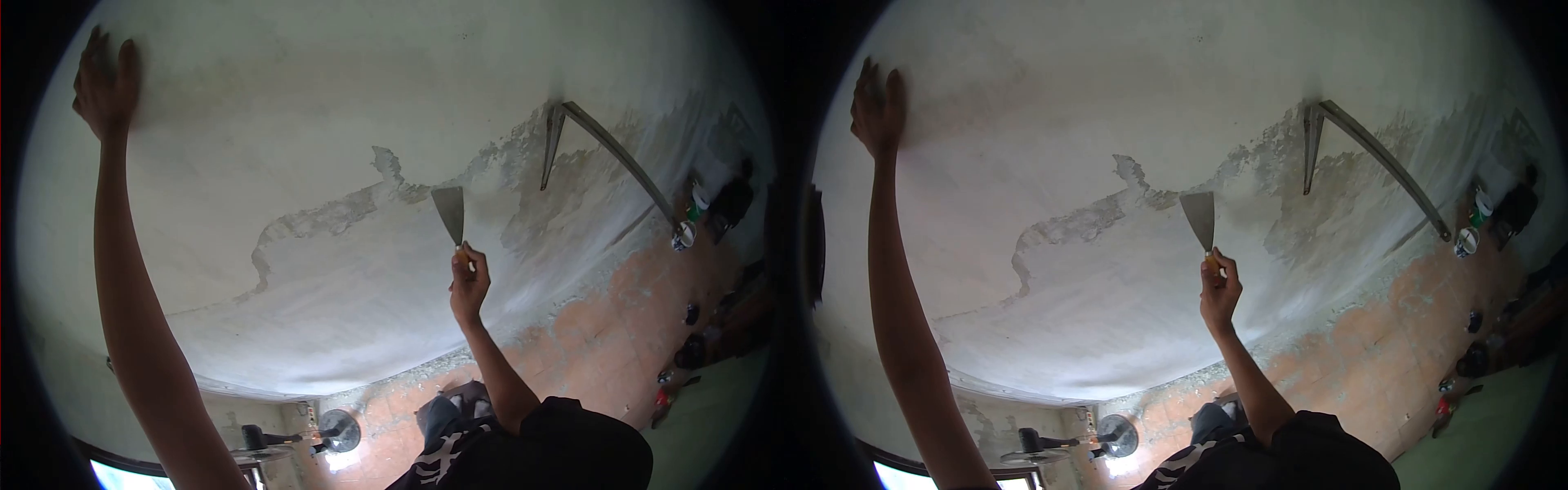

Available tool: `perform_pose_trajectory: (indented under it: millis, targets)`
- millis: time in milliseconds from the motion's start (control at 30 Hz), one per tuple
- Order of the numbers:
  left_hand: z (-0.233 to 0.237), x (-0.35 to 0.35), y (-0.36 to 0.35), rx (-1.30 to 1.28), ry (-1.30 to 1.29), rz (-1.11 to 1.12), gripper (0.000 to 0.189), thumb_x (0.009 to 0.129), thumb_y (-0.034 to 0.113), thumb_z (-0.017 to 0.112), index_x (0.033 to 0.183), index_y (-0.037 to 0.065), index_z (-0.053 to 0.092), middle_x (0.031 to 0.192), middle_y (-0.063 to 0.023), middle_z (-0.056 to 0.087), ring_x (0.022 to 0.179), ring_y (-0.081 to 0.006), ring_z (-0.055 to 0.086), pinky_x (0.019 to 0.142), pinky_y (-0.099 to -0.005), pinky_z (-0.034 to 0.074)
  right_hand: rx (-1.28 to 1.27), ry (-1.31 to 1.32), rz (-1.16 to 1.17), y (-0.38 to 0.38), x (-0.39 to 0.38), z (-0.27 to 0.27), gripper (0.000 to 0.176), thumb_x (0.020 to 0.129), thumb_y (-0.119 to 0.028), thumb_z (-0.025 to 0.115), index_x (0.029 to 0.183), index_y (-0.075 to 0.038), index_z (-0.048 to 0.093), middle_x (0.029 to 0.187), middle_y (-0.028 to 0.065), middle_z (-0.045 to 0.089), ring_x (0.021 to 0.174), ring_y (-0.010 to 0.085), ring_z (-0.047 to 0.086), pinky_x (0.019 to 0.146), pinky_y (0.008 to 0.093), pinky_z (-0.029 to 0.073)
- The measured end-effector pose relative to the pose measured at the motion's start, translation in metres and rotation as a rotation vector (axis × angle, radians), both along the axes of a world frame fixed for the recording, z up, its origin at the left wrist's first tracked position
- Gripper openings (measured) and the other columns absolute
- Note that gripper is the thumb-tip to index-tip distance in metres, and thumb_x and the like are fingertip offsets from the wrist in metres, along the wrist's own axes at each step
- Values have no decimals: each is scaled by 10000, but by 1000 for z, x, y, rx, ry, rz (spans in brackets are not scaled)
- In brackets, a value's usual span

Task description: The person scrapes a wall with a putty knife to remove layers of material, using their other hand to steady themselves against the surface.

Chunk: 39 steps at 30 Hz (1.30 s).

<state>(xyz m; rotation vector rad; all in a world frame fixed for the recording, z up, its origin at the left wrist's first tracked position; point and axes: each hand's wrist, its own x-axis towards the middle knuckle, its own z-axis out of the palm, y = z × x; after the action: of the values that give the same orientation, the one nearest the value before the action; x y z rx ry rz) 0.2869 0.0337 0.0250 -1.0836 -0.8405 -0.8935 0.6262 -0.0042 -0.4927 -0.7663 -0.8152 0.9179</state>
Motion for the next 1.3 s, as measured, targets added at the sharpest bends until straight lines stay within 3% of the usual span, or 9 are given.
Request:
perform_pose_trajectory:
  millis: [100, 333, 533, 633, 833, 1000, 1200, 1267, 1300]
  targets:
    - [2, 2, 0, -15, -10, -20, 665, 860, 642, 509, 1401, 256, 471, 1385, -20, 537, 1302, -297, 461, 1074, -487, 313, 51, -49, -83, 9, 6, 8, 193, 933, -95, 638, 1097, 1, 603, 927, 42, 639, 626, 9, 463, 529, 163, 383]
    - [-1, 10, -3, -6, -71, 15, 675, 855, 640, 516, 1397, 240, 481, 1387, -17, 537, 1306, -288, 449, 1089, -468, 292, 54, -100, -121, 8, -2, 9, 165, 930, -96, 641, 1062, -6, 598, 944, 62, 668, 626, 8, 475, 523, 177, 390]
    - [-2, 11, -3, 3, -20, -20, 663, 871, 629, 511, 1412, 248, 473, 1395, -43, 527, 1325, -285, 439, 1100, -516, 278, 51, -191, -126, -7, -10, 12, 175, 931, -83, 632, 1079, -1, 588, 827, 31, 643, 607, 18, 467, 537, 194, 401]
    - [0, 11, -2, 9, -69, 40, 662, 850, 615, 526, 1388, 230, 493, 1404, -16, 525, 1319, -287, 440, 1098, -463, 293, 24, -186, -109, -5, -13, 24, 202, 949, -107, 617, 1114, 3, 579, 833, 18, 599, 698, 41, 519, 597, 190, 418]
    - [5, -5, 2, 8, 4, 17, 629, 859, 607, 528, 1371, 242, 515, 1382, -16, 543, 1297, -286, 467, 1076, -475, 334, 99, -207, -193, -13, -32, 19, 192, 943, -94, 617, 1106, 2, 582, 792, 40, 639, 624, 43, 500, 557, 195, 406]
    - [7, -8, -1, 3, -37, 105, 561, 895, 595, 508, 1360, 282, 529, 1351, 14, 567, 1263, -276, 507, 1050, -468, 388, 67, -178, -146, -8, -37, 26, 183, 952, -95, 609, 1099, -2, 555, 823, 68, 650, 676, 51, 554, 578, 208, 441]
    - [56, -118, 45, -49, 92, 107, 619, 912, 663, 441, 1335, 231, 569, 1324, -27, 598, 1191, -263, 576, 997, -405, 449, 42, -102, -154, -14, -50, 25, 190, 956, -105, 601, 1103, -4, 536, 894, 97, 656, 665, 66, 572, 579, 223, 461]
    - [50, -122, 70, -73, 76, 91, 628, 911, 665, 446, 1313, 206, 593, 1300, -46, 616, 1168, -261, 593, 979, -392, 462, -81, -158, -36, -24, -43, 30, 262, 929, -98, 620, 1155, -6, 525, 1010, 146, 649, 752, 129, 629, 612, 251, 489]
    - [44, -113, 70, -60, 61, 110, 622, 908, 660, 459, 1301, 200, 603, 1284, -53, 624, 1154, -262, 601, 972, -392, 465, 0, -263, -138, -26, -43, 30, 290, 920, -79, 611, 1185, -10, 516, 1016, 148, 631, 757, 164, 630, 619, 267, 494]
